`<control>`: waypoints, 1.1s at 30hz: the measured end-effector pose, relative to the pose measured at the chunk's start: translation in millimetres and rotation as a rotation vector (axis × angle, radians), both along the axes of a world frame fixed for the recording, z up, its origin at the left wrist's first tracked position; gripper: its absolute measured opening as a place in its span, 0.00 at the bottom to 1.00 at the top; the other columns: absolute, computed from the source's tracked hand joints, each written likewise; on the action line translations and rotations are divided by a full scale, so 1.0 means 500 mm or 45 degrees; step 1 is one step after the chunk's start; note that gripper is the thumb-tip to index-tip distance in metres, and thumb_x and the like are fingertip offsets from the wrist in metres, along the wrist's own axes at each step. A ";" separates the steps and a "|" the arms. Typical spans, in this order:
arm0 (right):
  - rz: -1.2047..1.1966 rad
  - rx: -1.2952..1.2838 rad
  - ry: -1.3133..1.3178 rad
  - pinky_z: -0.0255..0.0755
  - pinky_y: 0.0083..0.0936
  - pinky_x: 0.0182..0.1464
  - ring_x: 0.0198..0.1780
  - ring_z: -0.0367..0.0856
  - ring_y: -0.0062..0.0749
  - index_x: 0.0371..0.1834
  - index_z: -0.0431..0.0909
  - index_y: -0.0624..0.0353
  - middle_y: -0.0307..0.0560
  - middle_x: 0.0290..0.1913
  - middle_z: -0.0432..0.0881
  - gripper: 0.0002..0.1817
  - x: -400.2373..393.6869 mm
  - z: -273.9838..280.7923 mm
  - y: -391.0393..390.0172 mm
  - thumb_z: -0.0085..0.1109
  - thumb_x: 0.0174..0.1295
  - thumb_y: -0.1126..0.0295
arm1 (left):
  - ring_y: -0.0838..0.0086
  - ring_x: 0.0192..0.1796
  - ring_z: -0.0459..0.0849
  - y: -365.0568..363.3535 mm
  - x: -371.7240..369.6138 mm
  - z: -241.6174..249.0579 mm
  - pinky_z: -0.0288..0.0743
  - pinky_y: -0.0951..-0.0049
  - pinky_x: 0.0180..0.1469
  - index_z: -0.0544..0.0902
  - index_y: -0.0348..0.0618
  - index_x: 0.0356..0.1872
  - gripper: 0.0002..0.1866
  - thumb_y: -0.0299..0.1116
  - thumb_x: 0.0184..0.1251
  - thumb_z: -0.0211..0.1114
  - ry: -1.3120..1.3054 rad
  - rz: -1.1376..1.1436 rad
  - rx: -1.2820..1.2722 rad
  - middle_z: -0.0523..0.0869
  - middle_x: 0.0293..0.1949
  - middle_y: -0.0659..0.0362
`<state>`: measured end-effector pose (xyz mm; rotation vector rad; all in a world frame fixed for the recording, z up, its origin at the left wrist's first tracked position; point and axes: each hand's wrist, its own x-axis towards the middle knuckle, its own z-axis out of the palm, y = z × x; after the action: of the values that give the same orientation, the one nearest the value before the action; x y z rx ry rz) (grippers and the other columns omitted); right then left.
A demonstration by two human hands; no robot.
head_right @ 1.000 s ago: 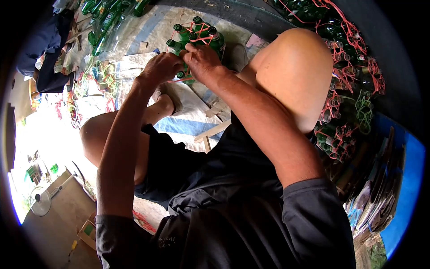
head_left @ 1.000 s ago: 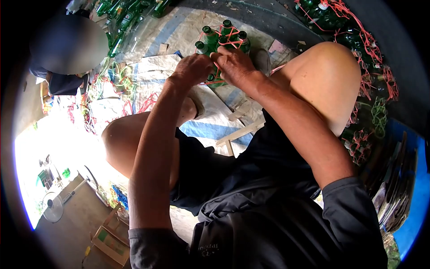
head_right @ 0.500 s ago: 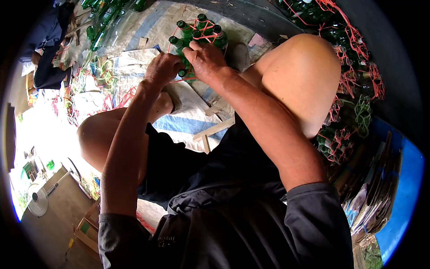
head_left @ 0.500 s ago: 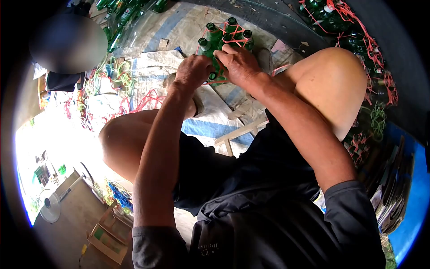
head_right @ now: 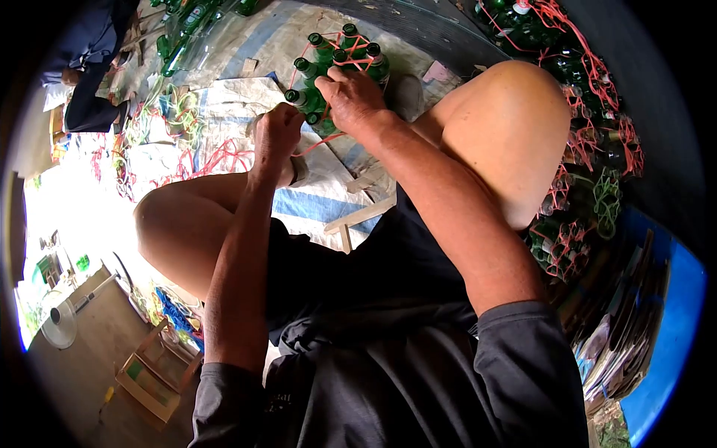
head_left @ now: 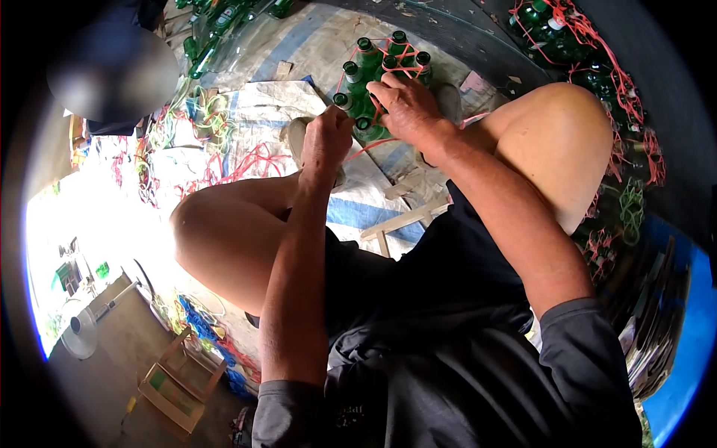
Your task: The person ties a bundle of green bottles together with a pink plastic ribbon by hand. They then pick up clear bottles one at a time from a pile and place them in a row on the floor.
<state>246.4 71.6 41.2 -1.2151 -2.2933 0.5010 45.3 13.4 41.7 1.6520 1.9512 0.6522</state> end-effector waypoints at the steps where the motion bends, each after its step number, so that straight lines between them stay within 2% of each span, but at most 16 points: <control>1: 0.009 -0.058 -0.059 0.80 0.49 0.55 0.55 0.85 0.57 0.58 0.80 0.54 0.50 0.55 0.82 0.29 0.001 0.002 0.001 0.76 0.50 0.78 | 0.48 0.40 0.93 -0.004 -0.004 0.002 0.85 0.53 0.45 0.90 0.39 0.38 0.11 0.37 0.69 0.72 -0.030 0.013 -0.014 0.92 0.34 0.44; 2: 0.019 -0.116 -0.120 0.80 0.47 0.59 0.59 0.85 0.56 0.66 0.80 0.54 0.50 0.59 0.82 0.37 0.002 0.004 0.002 0.80 0.48 0.77 | 0.45 0.41 0.93 -0.009 -0.009 0.004 0.84 0.51 0.46 0.90 0.39 0.38 0.11 0.37 0.70 0.71 -0.060 0.028 -0.029 0.92 0.35 0.43; 3: 0.016 -0.123 -0.132 0.80 0.48 0.59 0.59 0.84 0.56 0.65 0.80 0.54 0.50 0.59 0.82 0.37 0.001 0.006 0.003 0.80 0.47 0.76 | 0.49 0.41 0.94 -0.013 -0.012 0.006 0.85 0.55 0.47 0.91 0.39 0.41 0.11 0.37 0.69 0.71 -0.058 0.081 -0.089 0.93 0.35 0.45; 7: 0.042 -0.133 -0.131 0.78 0.48 0.61 0.59 0.84 0.55 0.66 0.81 0.55 0.51 0.58 0.82 0.36 0.002 0.004 0.006 0.79 0.48 0.76 | 0.55 0.42 0.95 -0.024 -0.018 -0.004 0.86 0.58 0.48 0.92 0.38 0.44 0.14 0.39 0.68 0.72 -0.119 0.168 -0.204 0.94 0.36 0.46; 11: 0.068 -0.070 -0.112 0.77 0.48 0.60 0.58 0.83 0.55 0.65 0.82 0.55 0.50 0.58 0.83 0.35 0.005 0.000 0.008 0.76 0.48 0.74 | 0.58 0.38 0.94 -0.027 -0.036 -0.052 0.85 0.61 0.44 0.92 0.37 0.41 0.12 0.37 0.67 0.70 -0.322 0.156 -0.244 0.94 0.34 0.46; 14: 0.058 0.028 -0.054 0.78 0.48 0.56 0.53 0.85 0.53 0.58 0.82 0.55 0.49 0.50 0.83 0.28 0.002 0.004 0.008 0.76 0.50 0.76 | 0.61 0.36 0.94 -0.032 -0.035 -0.061 0.85 0.62 0.43 0.92 0.36 0.41 0.12 0.36 0.65 0.70 -0.438 0.173 -0.237 0.93 0.33 0.47; 18: 0.077 0.056 -0.039 0.78 0.48 0.55 0.53 0.85 0.53 0.58 0.82 0.56 0.50 0.50 0.83 0.28 -0.001 0.012 0.009 0.75 0.50 0.76 | 0.63 0.35 0.94 -0.033 -0.034 -0.068 0.85 0.63 0.42 0.91 0.35 0.40 0.12 0.35 0.65 0.69 -0.497 0.200 -0.232 0.93 0.32 0.47; 19: 0.087 0.036 -0.058 0.78 0.49 0.55 0.53 0.85 0.53 0.57 0.82 0.55 0.50 0.50 0.83 0.26 0.001 0.017 0.011 0.75 0.51 0.75 | 0.61 0.36 0.94 -0.034 -0.032 -0.062 0.85 0.62 0.42 0.91 0.35 0.40 0.12 0.35 0.65 0.69 -0.492 0.202 -0.228 0.93 0.33 0.47; 22: 0.089 -0.092 -0.187 0.79 0.47 0.61 0.60 0.84 0.56 0.60 0.82 0.54 0.50 0.56 0.84 0.32 -0.001 0.027 0.016 0.80 0.47 0.72 | 0.55 0.37 0.94 -0.038 -0.030 -0.069 0.85 0.59 0.43 0.91 0.37 0.41 0.12 0.35 0.65 0.68 -0.450 0.197 -0.189 0.93 0.33 0.45; 25: 0.128 -0.074 -0.226 0.79 0.46 0.60 0.59 0.84 0.54 0.55 0.84 0.55 0.49 0.55 0.83 0.27 -0.011 0.036 0.030 0.81 0.49 0.69 | 0.46 0.39 0.92 -0.035 -0.022 -0.094 0.85 0.54 0.45 0.92 0.40 0.40 0.12 0.38 0.66 0.68 -0.359 0.222 -0.115 0.91 0.34 0.43; 26: 0.143 -0.091 -0.242 0.79 0.46 0.60 0.59 0.84 0.53 0.55 0.84 0.55 0.49 0.55 0.83 0.26 -0.016 0.039 0.033 0.82 0.50 0.68 | 0.54 0.37 0.92 -0.034 -0.021 -0.096 0.84 0.58 0.43 0.92 0.39 0.41 0.12 0.37 0.67 0.69 -0.353 0.210 -0.103 0.91 0.33 0.45; 27: 0.140 -0.005 -0.158 0.79 0.46 0.60 0.58 0.84 0.52 0.53 0.85 0.54 0.47 0.53 0.83 0.19 -0.022 0.037 0.033 0.77 0.58 0.69 | 0.61 0.34 0.91 -0.035 -0.021 -0.098 0.83 0.61 0.41 0.92 0.38 0.41 0.11 0.35 0.68 0.70 -0.347 0.200 -0.093 0.92 0.32 0.47; 28: 0.155 0.014 -0.239 0.78 0.46 0.59 0.57 0.84 0.51 0.53 0.86 0.53 0.46 0.53 0.83 0.17 -0.025 0.034 0.034 0.74 0.60 0.70 | 0.69 0.32 0.90 -0.036 -0.020 -0.100 0.82 0.65 0.39 0.92 0.36 0.41 0.11 0.34 0.69 0.70 -0.342 0.189 -0.083 0.92 0.30 0.50; 31: 0.191 0.028 -0.470 0.76 0.46 0.59 0.56 0.83 0.47 0.52 0.88 0.51 0.43 0.53 0.83 0.12 -0.038 0.046 0.036 0.66 0.67 0.72 | 0.54 0.37 0.92 -0.033 -0.018 -0.103 0.84 0.57 0.43 0.92 0.41 0.40 0.12 0.38 0.66 0.70 -0.436 0.242 -0.122 0.92 0.32 0.47; 32: 0.209 0.038 -0.488 0.76 0.46 0.60 0.56 0.83 0.46 0.52 0.88 0.51 0.42 0.52 0.84 0.12 -0.044 0.053 0.038 0.66 0.67 0.72 | 0.49 0.38 0.93 -0.033 -0.017 -0.103 0.85 0.55 0.44 0.92 0.42 0.40 0.12 0.39 0.65 0.70 -0.467 0.260 -0.134 0.92 0.33 0.46; 33: 0.224 0.048 -0.506 0.75 0.46 0.61 0.57 0.83 0.46 0.51 0.89 0.51 0.42 0.52 0.84 0.11 -0.049 0.059 0.040 0.66 0.66 0.72 | 0.49 0.38 0.93 -0.033 -0.016 -0.106 0.85 0.55 0.44 0.92 0.42 0.40 0.12 0.39 0.65 0.70 -0.463 0.258 -0.115 0.92 0.33 0.46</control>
<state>222.0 91.8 70.8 -1.1851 -2.7479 0.2938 37.5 -3.0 -11.1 1.1926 1.8599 0.8606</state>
